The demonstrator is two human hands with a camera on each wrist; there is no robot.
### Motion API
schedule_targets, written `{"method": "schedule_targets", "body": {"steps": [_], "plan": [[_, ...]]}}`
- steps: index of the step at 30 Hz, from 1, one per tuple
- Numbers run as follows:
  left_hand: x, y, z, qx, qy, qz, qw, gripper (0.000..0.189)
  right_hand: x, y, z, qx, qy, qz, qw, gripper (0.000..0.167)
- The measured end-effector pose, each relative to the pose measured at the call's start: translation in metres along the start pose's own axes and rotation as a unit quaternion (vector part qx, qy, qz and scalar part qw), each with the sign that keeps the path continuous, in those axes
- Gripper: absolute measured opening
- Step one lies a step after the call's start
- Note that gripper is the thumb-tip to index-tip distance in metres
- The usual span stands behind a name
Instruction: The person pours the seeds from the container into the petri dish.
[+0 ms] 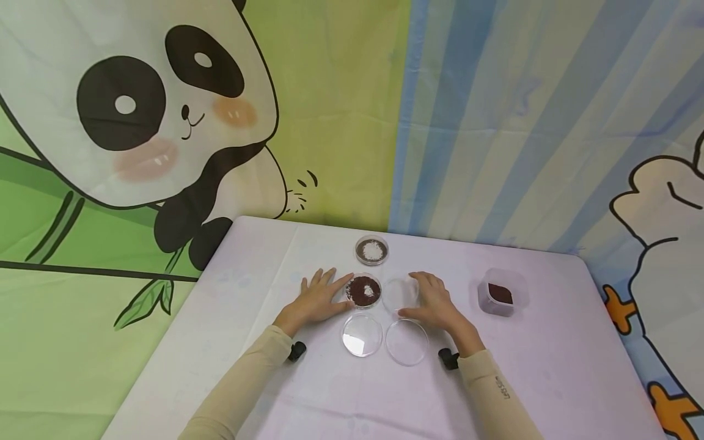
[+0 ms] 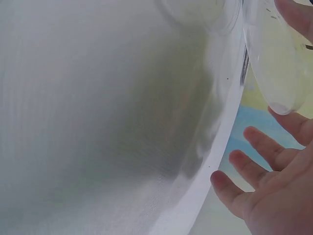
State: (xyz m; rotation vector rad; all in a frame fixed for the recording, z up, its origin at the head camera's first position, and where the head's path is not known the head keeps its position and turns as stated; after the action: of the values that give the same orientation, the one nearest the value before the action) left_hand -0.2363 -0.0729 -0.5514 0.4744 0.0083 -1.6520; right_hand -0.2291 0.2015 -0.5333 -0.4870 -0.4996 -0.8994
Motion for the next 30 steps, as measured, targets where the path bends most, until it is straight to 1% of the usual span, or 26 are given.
{"method": "schedule_targets", "body": {"steps": [11,20,24,30], "plan": [[-0.001,0.001,0.002,-0.002,0.003,-0.002,1.0000,0.075,0.013,-0.007,0.002,-0.030,-0.046,0.040,0.9977,0.093],[-0.001,0.001,0.001,0.000,-0.003,0.000,1.0000,0.076,0.026,-0.019,-0.001,-0.044,-0.065,0.053,0.9956,0.093],[-0.001,0.000,0.001,-0.001,0.000,0.000,1.0000,0.075,0.032,-0.027,-0.003,-0.042,-0.072,0.058,0.9949,0.094],[0.000,-0.001,0.000,0.001,-0.005,0.001,1.0000,0.076,0.040,-0.039,-0.010,-0.021,-0.091,0.064,0.9936,0.095]]}}
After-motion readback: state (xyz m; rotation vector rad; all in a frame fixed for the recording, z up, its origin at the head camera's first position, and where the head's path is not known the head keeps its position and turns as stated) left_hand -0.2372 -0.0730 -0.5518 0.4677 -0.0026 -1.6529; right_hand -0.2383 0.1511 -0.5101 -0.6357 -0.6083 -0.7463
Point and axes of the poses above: each hand's wrist, its own y-axis away from the middle knuckle, its own z-axis out of the back of the hand, x = y × z, the point moved 6 cm from there along -y, towards the middle knuckle, and after that the axes turned 14 degrees about z, right-handed, at the moved point
